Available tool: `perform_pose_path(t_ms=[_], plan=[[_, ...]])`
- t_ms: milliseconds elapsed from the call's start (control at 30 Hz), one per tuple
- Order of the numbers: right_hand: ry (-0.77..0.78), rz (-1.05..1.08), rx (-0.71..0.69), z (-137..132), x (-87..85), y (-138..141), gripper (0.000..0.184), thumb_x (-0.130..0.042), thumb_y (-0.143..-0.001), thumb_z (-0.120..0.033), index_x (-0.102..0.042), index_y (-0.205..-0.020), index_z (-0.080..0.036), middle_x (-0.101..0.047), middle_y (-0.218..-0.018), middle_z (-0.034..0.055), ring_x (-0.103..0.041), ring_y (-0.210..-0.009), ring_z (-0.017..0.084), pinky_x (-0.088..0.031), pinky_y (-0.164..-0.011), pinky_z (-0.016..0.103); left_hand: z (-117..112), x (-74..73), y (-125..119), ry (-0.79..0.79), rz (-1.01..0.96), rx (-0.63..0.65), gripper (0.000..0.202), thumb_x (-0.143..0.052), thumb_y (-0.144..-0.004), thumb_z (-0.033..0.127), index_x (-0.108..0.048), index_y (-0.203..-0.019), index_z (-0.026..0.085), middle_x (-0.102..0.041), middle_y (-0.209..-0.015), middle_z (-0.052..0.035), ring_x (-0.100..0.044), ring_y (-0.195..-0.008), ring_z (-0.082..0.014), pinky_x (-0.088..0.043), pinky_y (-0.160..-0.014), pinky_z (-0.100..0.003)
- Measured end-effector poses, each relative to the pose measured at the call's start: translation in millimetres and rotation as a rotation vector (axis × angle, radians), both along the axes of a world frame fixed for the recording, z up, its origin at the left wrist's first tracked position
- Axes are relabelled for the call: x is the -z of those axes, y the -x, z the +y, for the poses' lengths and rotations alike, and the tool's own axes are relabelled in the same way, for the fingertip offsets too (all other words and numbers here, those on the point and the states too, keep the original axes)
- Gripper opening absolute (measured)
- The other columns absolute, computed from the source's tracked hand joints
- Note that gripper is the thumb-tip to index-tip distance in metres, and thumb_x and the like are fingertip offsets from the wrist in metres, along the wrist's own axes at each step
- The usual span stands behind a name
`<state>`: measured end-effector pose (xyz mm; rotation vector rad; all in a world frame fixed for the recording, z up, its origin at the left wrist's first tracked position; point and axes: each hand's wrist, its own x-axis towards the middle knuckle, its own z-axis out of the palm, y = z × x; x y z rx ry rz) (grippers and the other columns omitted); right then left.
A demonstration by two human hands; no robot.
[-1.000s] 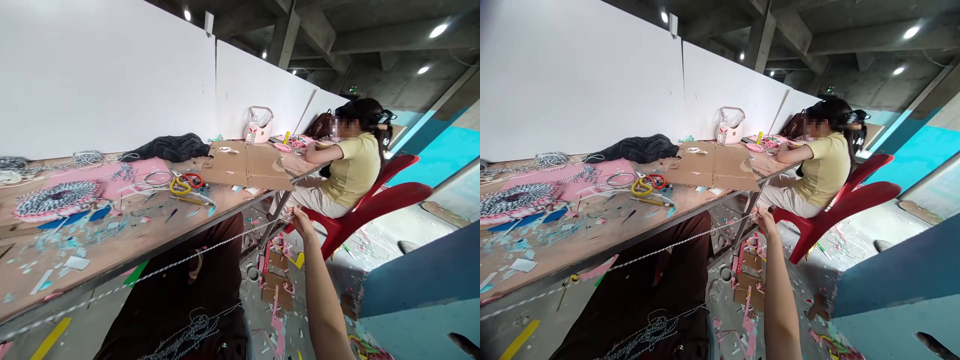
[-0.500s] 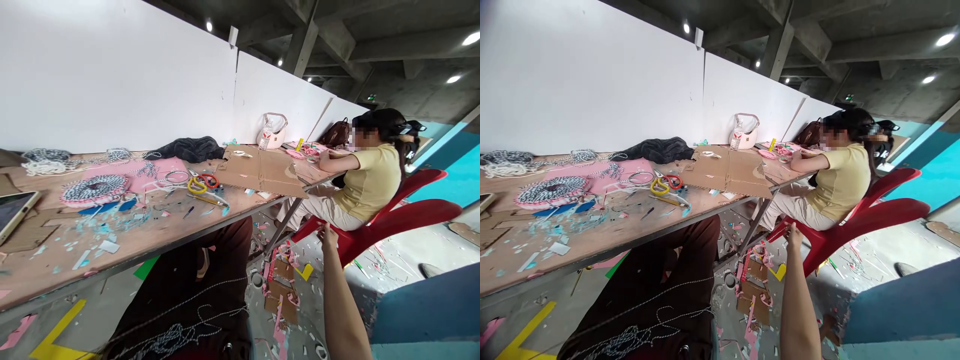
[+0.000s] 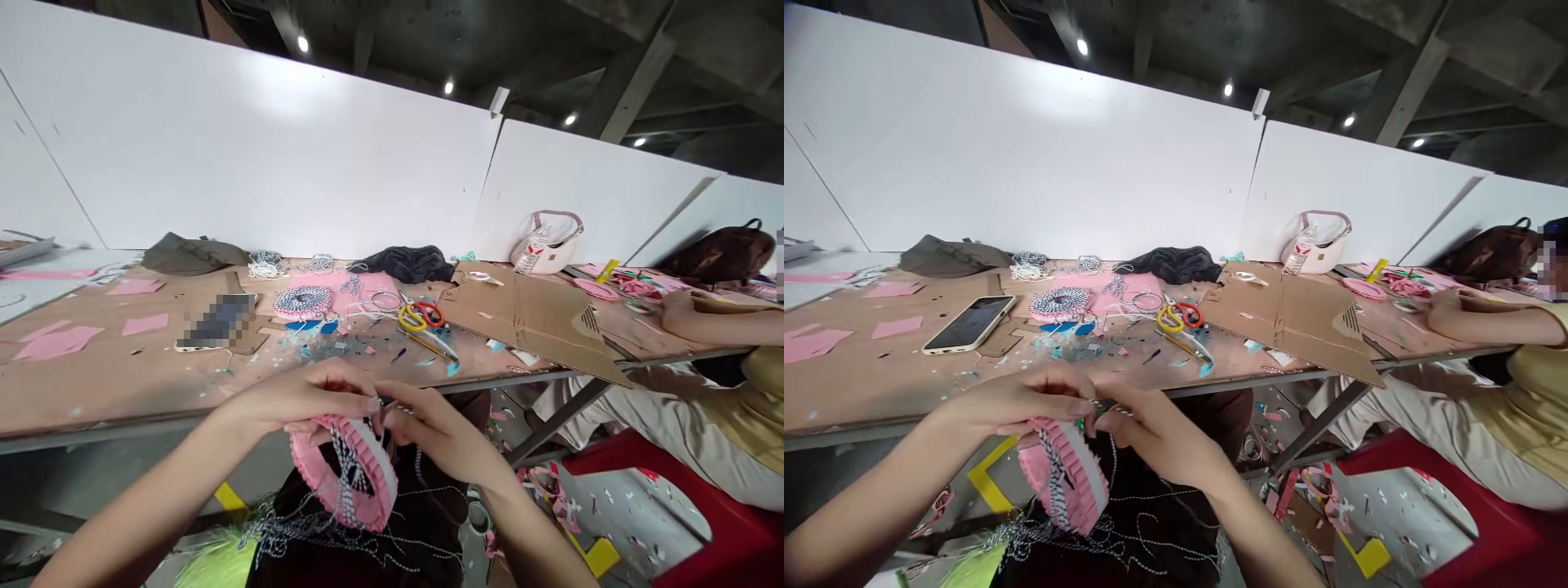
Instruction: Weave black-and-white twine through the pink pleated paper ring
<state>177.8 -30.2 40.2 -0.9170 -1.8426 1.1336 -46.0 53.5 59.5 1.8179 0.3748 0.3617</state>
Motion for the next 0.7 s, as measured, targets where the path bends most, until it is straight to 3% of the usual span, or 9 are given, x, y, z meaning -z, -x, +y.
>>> perform_pose_path(t_ms=[133, 267, 367, 433, 567, 700], plan=[[0.045, 0.007, -0.061, 14, 7.7, 9, 0.023, -0.052, -0.099, -0.052, -0.068, -0.1, -0.035, -0.055, -0.074, -0.0033, -0.048, -0.065, 0.018, -0.038, -0.062, 0.034, 4, 3.0, -8, 0.207, 0.075, -0.049, 0.029, -0.067, -0.09, 0.045, -0.074, -0.08, 0.018, -0.04, -0.044, 0.0087, -0.025, -0.028, -0.0029, -0.02, -0.026, -0.017], [0.054, 0.018, -0.05, 16, 11.3, 0, 0.029, -0.056, -0.097, -0.051, -0.069, -0.083, -0.03, -0.05, -0.062, -0.0019, -0.042, -0.055, 0.017, -0.031, -0.051, 0.032, -1, 9.6, -5, 0.244, 0.046, -0.095, 0.031, -0.07, -0.087, 0.046, -0.071, -0.078, 0.017, -0.045, -0.046, 0.008, -0.028, -0.029, -0.0027, -0.02, -0.026, -0.015], [-0.045, 0.122, 0.19, 27, 12.7, -17, 0.033, -0.059, -0.095, -0.054, -0.069, -0.078, -0.026, -0.041, -0.054, -0.003, -0.033, -0.048, 0.014, -0.025, -0.047, 0.029, -4, 14.6, -2, 0.219, 0.016, -0.097, 0.034, -0.068, -0.087, 0.049, -0.068, -0.078, 0.017, -0.046, -0.046, 0.0077, -0.029, -0.03, -0.003, -0.017, -0.027, -0.015], [-0.118, 0.202, 0.386, 38, 13.1, -43, 0.035, -0.062, -0.093, -0.055, -0.066, -0.077, -0.024, -0.035, -0.052, -0.005, -0.028, -0.047, 0.012, -0.023, -0.046, 0.028, -4, 16.9, 1, 0.2, 0.012, -0.073, 0.037, -0.068, -0.086, 0.051, -0.065, -0.073, 0.017, -0.044, -0.045, 0.0083, -0.029, -0.031, -0.0036, -0.018, -0.027, -0.015], [-0.28, 0.343, 0.808, 51, 13.0, -127, 0.036, -0.073, -0.081, -0.057, -0.064, -0.079, -0.022, -0.034, -0.053, -0.0078, -0.025, -0.046, 0.009, -0.019, -0.045, 0.025, -3, 18.8, 9, 0.187, 0.014, -0.029, 0.04, -0.069, -0.083, 0.055, -0.062, -0.07, 0.018, -0.042, -0.043, 0.0087, -0.028, -0.031, -0.0043, -0.018, -0.027, -0.016], [-0.419, 0.414, 1.227, 30, 9.0, -212, 0.043, -0.08, -0.063, -0.062, -0.061, -0.071, -0.024, -0.038, -0.052, -0.0058, -0.027, -0.046, 0.011, -0.016, -0.048, 0.031, -1, 19.6, 19, 0.172, -0.037, -0.039, 0.043, -0.067, -0.082, 0.059, -0.059, -0.069, 0.019, -0.039, -0.044, 0.0086, -0.027, -0.03, -0.0045, -0.015, -0.027, -0.019]])
